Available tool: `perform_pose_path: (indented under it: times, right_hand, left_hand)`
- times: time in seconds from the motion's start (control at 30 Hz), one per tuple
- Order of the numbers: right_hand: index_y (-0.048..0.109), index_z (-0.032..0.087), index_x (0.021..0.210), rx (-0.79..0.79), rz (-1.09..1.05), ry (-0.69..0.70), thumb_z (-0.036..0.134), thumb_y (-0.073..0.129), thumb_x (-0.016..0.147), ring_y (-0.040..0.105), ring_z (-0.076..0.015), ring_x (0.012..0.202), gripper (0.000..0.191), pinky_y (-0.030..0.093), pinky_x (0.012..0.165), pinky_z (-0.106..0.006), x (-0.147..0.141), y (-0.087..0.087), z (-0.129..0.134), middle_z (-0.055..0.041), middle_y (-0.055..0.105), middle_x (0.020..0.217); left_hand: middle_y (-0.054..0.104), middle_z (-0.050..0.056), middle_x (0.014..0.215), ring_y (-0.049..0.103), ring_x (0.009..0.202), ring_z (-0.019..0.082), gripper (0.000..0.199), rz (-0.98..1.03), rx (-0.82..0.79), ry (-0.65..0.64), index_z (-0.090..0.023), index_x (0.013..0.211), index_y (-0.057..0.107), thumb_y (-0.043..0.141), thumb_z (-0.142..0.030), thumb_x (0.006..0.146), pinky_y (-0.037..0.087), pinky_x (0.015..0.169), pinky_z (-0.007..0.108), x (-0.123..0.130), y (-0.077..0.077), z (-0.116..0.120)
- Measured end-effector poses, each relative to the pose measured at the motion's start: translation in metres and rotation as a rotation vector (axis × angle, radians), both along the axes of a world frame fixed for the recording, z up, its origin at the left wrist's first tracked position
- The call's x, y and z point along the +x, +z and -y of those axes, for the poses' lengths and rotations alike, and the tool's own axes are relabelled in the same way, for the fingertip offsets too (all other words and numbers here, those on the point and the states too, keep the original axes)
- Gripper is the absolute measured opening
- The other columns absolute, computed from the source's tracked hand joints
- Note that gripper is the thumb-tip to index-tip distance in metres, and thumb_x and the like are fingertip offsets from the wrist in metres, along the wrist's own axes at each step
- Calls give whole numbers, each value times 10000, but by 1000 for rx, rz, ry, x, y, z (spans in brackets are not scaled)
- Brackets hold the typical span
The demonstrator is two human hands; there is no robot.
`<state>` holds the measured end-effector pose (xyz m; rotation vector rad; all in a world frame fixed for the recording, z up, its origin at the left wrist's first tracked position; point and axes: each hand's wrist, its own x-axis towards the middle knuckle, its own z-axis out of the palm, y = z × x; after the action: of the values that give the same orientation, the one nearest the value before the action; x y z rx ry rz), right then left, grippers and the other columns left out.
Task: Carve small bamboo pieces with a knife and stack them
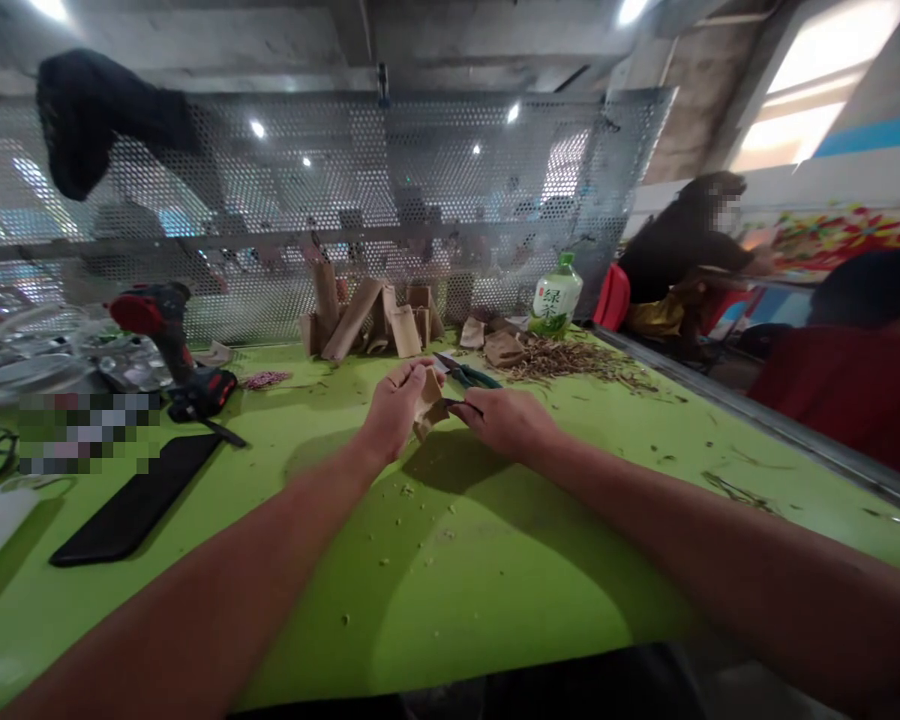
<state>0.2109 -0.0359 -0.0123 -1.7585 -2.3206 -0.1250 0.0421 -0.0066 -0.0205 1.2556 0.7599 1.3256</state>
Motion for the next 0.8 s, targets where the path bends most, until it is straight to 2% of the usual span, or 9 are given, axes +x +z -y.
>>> perform_pose_path:
  times: [0.1,0.17,0.27,0.37,0.47,0.53,0.63,0.7,0.8]
  right_hand:
    - [697,228,956,-15,25,-14,540,356,974,573,-168,585,462,295,513,-265,0,0,-3,-68,705,778]
    - [699,237,956,-16,27,-8,525,364,975,575,-167,592,443,288,510,-264,2,-1,-5,-59,709,781]
    - [698,232,917,-5,34,-6,518,364,977,558,-156,579,444,267,506,-263,5,-3,-7,-56,701,766]
    - [688,215,867,5,40,-5,532,370,973,531,-145,554,461,252,516,-264,6,-5,-8,-61,691,753]
    - [677,212,882,52,0,15,571,333,977,514,-142,551,506,240,526,-262,7,-4,-6,-54,676,730]
    - [675,216,914,76,-20,16,586,315,977,511,-142,554,520,234,530,-261,8,-3,-5,-50,672,725]
    - [679,221,927,70,8,-14,567,330,977,521,-148,573,494,232,524,-269,10,-2,-6,-52,679,747]
    - [680,217,909,55,39,-31,561,342,973,530,-154,582,487,231,514,-275,12,-2,-7,-57,680,752]
    - [681,207,912,19,69,-29,570,341,973,543,-151,584,501,245,516,-273,12,-2,-8,-64,679,754]
  left_hand:
    - [685,70,1053,611,781,150,333,-81,34,-7,-178,1164,582,530,-372,899,516,689,278,-3,-3,-7]
    - [690,82,1091,619,870,181,351,-289,138,32,-180,1171,618,540,-374,889,506,745,286,-10,-2,-13]
    - [700,98,1068,607,1002,245,280,-633,351,192,-171,1027,700,655,-292,779,474,831,300,-26,5,-19]
    - [698,90,900,617,842,242,220,-831,352,245,-156,917,698,682,-261,724,466,748,313,-39,17,-18]
    - [650,53,782,576,729,198,179,-846,344,293,-162,871,652,677,-251,718,432,649,280,-43,20,-14]
    - [630,33,750,561,689,180,181,-869,322,259,-171,883,629,669,-228,716,413,615,262,-41,15,-13]
    - [658,37,753,581,686,192,185,-964,258,106,-185,898,653,655,-190,713,406,611,263,-39,4,-15]
    - [686,53,770,600,703,210,149,-1002,217,25,-191,870,691,651,-212,728,406,613,270,-39,-2,-18]
    - [700,64,759,602,689,218,120,-1014,207,-23,-197,816,719,657,-259,734,402,601,269,-41,-4,-20]
